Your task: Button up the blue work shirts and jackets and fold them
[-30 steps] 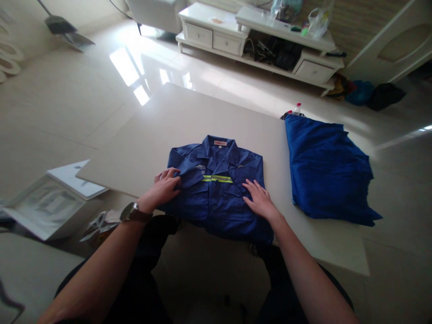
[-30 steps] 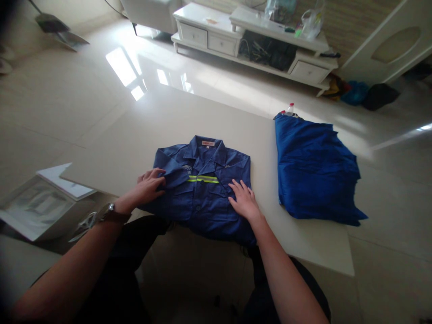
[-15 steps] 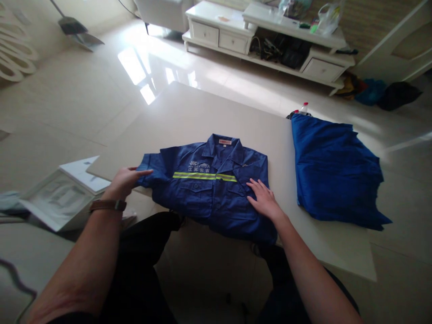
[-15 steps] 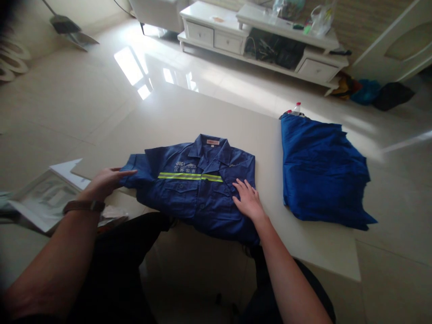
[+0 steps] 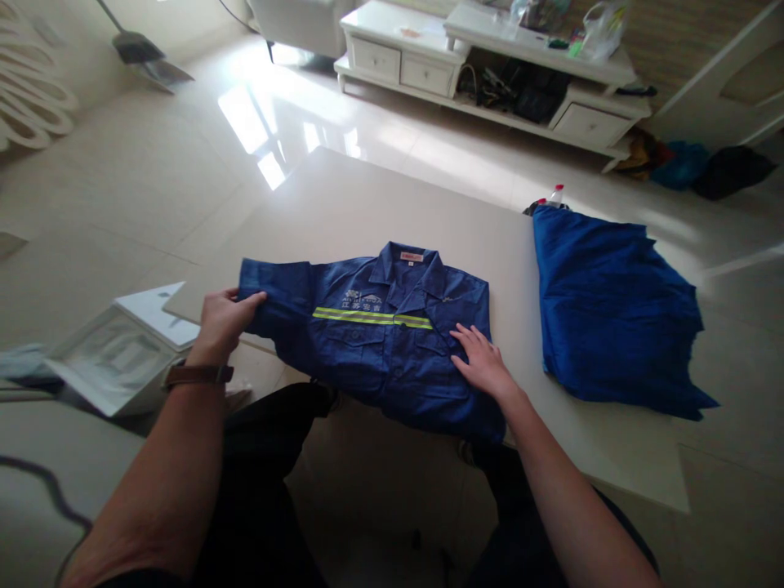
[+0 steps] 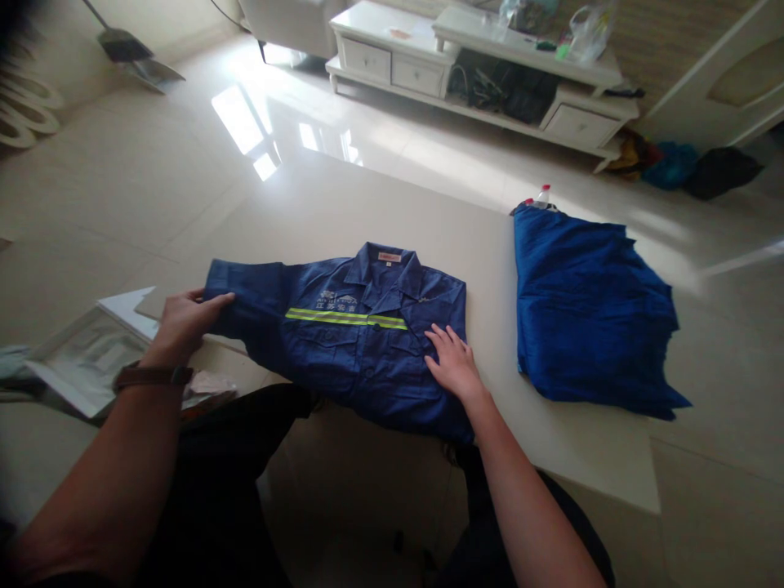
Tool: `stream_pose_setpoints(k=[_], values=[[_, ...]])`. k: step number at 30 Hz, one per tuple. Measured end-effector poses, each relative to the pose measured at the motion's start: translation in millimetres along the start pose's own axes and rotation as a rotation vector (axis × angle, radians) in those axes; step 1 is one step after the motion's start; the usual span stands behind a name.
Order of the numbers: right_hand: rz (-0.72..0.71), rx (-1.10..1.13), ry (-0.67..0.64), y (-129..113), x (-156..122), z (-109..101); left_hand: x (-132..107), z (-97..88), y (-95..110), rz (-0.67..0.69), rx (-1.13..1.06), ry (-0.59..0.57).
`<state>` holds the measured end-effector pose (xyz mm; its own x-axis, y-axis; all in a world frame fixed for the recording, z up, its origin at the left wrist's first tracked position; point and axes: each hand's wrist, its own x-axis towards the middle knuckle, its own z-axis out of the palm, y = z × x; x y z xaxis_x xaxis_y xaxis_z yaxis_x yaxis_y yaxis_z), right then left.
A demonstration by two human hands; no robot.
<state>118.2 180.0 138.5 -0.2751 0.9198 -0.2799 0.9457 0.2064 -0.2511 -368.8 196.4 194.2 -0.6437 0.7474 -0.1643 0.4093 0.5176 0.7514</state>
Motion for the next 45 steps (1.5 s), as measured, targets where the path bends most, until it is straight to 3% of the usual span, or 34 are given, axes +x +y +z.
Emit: stream_pose_setpoints(k=[2,4,6,8,10,11,18,23,27,32,37,41,45], values=[[-0.001,0.0,0.002,0,0,0,-7,2.5,6,0.106,0.077,-0.015],[-0.006,0.003,0.004,1,0,0,-19,11.2,12,0.312,0.147,-0.08],[-0.008,0.005,0.004,1,1,1,-35,24.2,13,0.512,0.179,-0.264],[-0.003,0.006,0.003,1,1,1,-50,37.9,10,0.651,0.24,-0.547],[0.001,0.004,0.001,0,1,0,-60,49.3,4,0.71,0.328,-0.782],[0.002,0.004,0.001,0,1,0,-62,53.9,1,0.714,0.361,-0.831],[0.001,0.002,0.003,-1,0,-1,-54,85.4,-15,0.606,0.638,-0.676],[-0.005,0.016,0.004,0,0,1,-61,104.3,-19,0.608,0.734,-0.579],[-0.015,0.02,0.002,1,-1,3,-67,108.5,-16,0.624,0.71,-0.517],[-0.013,0.018,0.001,2,-1,4,-76,113.2,-14,0.72,0.695,-0.564],[-0.014,0.031,-0.011,3,-1,4,-83,117.6,-13,0.739,0.704,-0.503],[-0.016,0.033,-0.001,0,-2,2,-84,117.6,-5,0.663,0.627,-0.519],[-0.024,0.029,0.041,-6,-3,-3,-85,118.3,2,0.625,0.573,-0.433]])
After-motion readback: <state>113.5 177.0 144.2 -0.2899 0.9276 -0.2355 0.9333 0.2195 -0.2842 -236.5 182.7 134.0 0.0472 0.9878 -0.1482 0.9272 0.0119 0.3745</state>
